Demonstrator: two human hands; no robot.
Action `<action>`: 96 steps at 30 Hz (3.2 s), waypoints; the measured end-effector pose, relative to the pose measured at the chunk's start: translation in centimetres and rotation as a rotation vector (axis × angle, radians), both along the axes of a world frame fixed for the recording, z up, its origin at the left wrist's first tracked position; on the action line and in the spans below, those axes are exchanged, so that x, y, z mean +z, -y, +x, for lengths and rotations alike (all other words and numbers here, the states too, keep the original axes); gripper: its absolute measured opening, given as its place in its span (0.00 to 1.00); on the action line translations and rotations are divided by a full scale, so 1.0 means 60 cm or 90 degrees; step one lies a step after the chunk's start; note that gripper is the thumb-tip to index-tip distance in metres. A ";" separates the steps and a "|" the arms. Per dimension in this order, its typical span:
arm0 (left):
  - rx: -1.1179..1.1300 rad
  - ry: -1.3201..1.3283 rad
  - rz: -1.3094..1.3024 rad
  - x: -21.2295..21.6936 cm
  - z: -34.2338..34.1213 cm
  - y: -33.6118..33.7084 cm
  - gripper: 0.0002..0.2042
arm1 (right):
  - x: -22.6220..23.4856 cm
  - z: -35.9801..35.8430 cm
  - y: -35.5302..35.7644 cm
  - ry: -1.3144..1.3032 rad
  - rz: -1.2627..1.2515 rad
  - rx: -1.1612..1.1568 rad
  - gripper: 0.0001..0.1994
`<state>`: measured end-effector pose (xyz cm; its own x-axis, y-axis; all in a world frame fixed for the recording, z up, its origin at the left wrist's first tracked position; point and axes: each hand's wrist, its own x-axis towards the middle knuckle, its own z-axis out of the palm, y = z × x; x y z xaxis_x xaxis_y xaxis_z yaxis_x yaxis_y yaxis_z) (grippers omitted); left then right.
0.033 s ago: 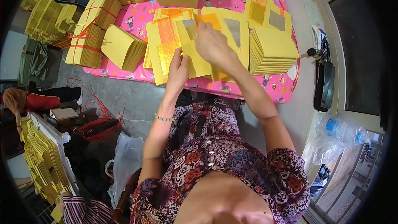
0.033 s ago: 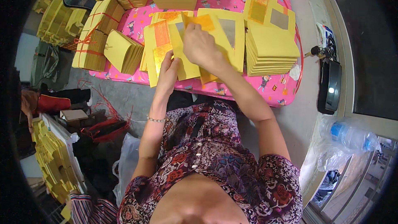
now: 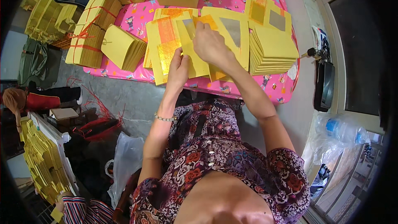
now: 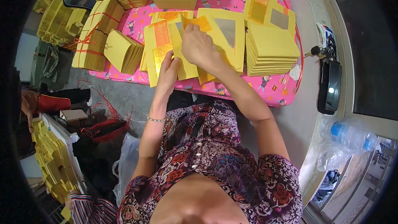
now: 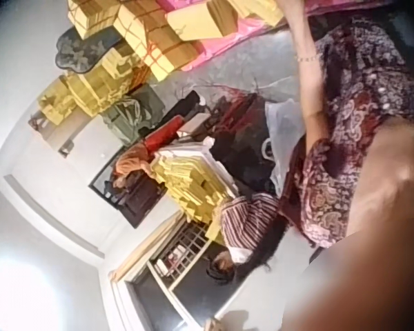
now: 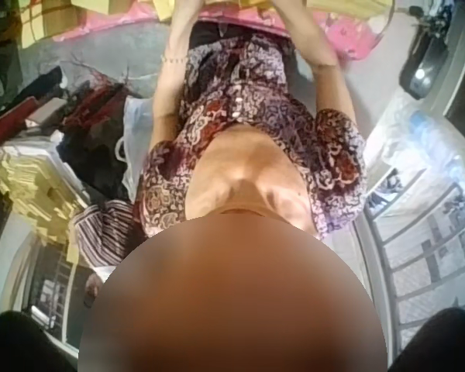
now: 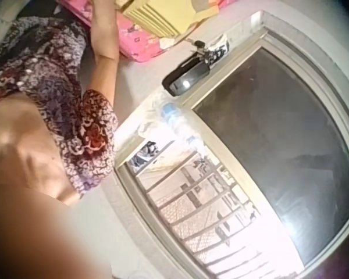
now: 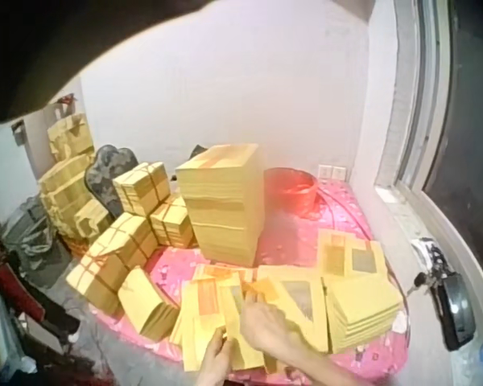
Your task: Bundling and tying stacks of Joss paper with red string.
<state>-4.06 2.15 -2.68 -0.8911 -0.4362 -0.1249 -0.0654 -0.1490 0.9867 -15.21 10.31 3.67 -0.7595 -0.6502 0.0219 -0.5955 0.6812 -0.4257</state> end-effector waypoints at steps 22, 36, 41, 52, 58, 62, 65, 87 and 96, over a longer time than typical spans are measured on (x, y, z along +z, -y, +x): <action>-0.008 -0.207 0.033 0.075 -0.034 0.012 0.13 | -0.021 -0.075 -0.164 0.426 -0.622 -0.003 0.18; -0.087 -0.240 -0.160 0.050 -0.054 -0.018 0.15 | -0.070 -0.038 -0.195 0.275 -0.835 0.061 0.11; -0.057 -0.250 -0.135 0.032 -0.063 -0.013 0.24 | -0.077 -0.038 -0.189 0.218 -0.730 -0.019 0.17; -0.067 -0.229 -0.182 0.031 -0.098 -0.006 0.21 | -0.089 -0.064 -0.161 0.177 -0.754 -0.068 0.22; -0.047 -0.227 -0.189 0.021 -0.107 -0.004 0.21 | -0.098 -0.074 -0.163 0.179 -0.759 -0.049 0.22; -0.039 -0.232 -0.204 -0.013 -0.117 0.011 0.19 | -0.101 -0.083 -0.143 0.187 -0.747 -0.030 0.17; -0.037 -0.236 -0.174 0.012 -0.128 0.008 0.17 | -0.059 -0.078 -0.151 0.059 -0.678 -0.018 0.13; -0.077 -0.012 -0.440 0.062 0.003 0.022 0.22 | -0.033 -0.098 -0.163 -0.063 -0.234 -0.178 0.12; -0.141 -0.012 -0.628 0.044 0.042 0.013 0.25 | -0.037 -0.095 -0.158 -0.123 -0.130 -0.171 0.15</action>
